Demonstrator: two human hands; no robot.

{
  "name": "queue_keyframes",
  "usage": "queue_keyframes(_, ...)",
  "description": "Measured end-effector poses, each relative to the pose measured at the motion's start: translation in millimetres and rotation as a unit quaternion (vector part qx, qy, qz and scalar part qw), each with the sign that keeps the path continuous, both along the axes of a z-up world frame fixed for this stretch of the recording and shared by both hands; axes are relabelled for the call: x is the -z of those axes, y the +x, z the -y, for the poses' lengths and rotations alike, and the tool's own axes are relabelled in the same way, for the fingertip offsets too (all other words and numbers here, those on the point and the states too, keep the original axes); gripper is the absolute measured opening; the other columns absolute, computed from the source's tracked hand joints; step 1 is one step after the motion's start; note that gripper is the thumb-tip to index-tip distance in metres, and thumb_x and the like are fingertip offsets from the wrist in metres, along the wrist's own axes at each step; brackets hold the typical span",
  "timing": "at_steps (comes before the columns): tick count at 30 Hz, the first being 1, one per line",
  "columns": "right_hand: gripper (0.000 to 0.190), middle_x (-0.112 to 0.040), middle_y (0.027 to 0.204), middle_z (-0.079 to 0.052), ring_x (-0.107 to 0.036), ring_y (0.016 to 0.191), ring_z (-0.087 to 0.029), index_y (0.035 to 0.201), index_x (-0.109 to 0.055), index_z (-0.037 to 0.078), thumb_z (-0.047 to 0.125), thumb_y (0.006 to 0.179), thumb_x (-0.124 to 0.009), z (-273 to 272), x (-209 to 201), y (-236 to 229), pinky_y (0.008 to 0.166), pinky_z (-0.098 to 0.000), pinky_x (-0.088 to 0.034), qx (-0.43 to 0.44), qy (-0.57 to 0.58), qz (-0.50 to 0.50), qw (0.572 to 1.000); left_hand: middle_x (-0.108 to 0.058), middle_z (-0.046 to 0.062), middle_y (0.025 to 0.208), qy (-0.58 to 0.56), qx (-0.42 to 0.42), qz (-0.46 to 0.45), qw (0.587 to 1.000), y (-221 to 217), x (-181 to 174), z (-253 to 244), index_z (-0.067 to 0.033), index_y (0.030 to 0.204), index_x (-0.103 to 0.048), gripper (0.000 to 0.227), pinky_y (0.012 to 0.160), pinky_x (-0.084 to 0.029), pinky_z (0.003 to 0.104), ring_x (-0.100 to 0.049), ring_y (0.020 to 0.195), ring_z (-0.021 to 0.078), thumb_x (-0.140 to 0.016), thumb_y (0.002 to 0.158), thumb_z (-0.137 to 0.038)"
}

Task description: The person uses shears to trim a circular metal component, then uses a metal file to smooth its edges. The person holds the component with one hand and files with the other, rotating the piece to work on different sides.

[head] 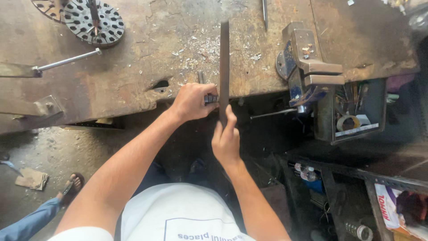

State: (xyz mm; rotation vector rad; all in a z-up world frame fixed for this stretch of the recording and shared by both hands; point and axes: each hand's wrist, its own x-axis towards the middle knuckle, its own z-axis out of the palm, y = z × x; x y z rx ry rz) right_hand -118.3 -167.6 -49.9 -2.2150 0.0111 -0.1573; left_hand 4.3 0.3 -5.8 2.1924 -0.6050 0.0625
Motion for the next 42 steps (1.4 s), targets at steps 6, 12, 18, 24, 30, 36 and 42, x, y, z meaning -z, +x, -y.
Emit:
queue_keyframes(6,0.055,-0.061,0.11,-0.038,-0.063,0.095,-0.05,0.158,-0.032,0.001,0.003,0.105,-0.048,25.6,-49.4,-63.7,0.078,-0.0506,-0.051,-0.025,0.058,-0.109,0.992,-0.076,0.01,0.087,-0.032,0.014,0.021,0.999,-4.7,0.2,1.3,-0.0121,0.093,-0.073,0.024,0.071,-0.058,0.041,-0.075,0.083,0.0322,-0.085,0.075,-0.022)
queue_keyframes(12,0.058,-0.059,0.133,-0.036,-0.063,0.121,-0.052,0.153,-0.032,-0.002,0.005,0.099,-0.052,16.9,-70.5,-53.8,0.099,-0.0457,-0.054,-0.071,-0.014,-0.004,0.997,-0.077,0.008,0.088,-0.038,0.019,0.032,0.999,3.4,0.4,0.2,-0.0139,0.097,-0.072,0.026,0.071,-0.058,0.041,-0.075,0.083,0.0307,-0.084,0.075,-0.022)
queue_keyframes(18,0.049,-0.058,0.067,-0.014,-0.055,0.055,-0.018,0.15,-0.039,0.009,0.008,0.102,-0.051,19.2,-50.1,42.1,0.051,-0.0356,-0.044,-0.036,0.077,-0.117,0.989,-0.077,0.009,0.087,-0.028,0.04,0.035,0.998,-4.4,-8.9,0.2,-0.0155,0.101,-0.074,0.028,0.069,-0.057,0.043,-0.074,0.081,0.0319,-0.084,0.075,-0.021)
queue_keyframes(24,0.061,-0.064,0.124,-0.039,-0.066,0.114,-0.051,0.154,-0.031,-0.002,0.002,0.097,-0.052,24.7,-102.0,-89.7,0.093,-0.0503,-0.053,-0.09,-0.044,-0.013,0.995,-0.076,0.01,0.086,-0.06,0.011,0.027,0.998,-1.7,1.4,-3.0,-0.0119,0.094,-0.071,0.026,0.069,-0.057,0.042,-0.074,0.081,0.0324,-0.085,0.073,-0.02)
queue_keyframes(30,0.054,-0.067,0.114,-0.034,-0.066,0.107,-0.053,0.151,-0.037,0.005,0.007,0.101,-0.055,0.5,-38.8,-3.9,0.08,-0.0528,-0.054,-0.009,-0.003,-0.027,1.0,-0.076,0.01,0.088,-0.078,0.015,0.012,0.997,-2.1,9.0,-2.7,-0.0104,0.093,-0.069,0.024,0.071,-0.057,0.042,-0.075,0.085,0.0321,-0.083,0.075,-0.019)
queue_keyframes(36,0.051,-0.047,0.059,-0.002,-0.041,0.04,-0.011,0.152,-0.037,0.009,0.011,0.103,-0.051,30.8,-28.9,36.4,0.034,-0.0248,-0.031,-0.048,0.401,-0.173,0.898,-0.076,0.013,0.097,-0.031,0.059,0.058,0.996,-2.7,-14.6,-4.5,-0.0092,0.106,-0.067,0.033,0.077,-0.057,0.044,-0.073,0.092,0.0363,-0.078,0.076,-0.016)
queue_keyframes(42,0.05,-0.046,0.06,0.001,-0.04,0.039,-0.007,0.151,-0.035,0.012,0.011,0.102,-0.048,21.2,-47.4,25.3,0.034,-0.0223,-0.031,-0.041,0.355,-0.171,0.918,-0.075,0.014,0.085,0.021,0.036,0.031,0.999,-0.9,-15.4,1.1,-0.0108,0.099,-0.073,0.028,0.073,-0.057,0.045,-0.074,0.083,0.035,-0.083,0.076,-0.022)
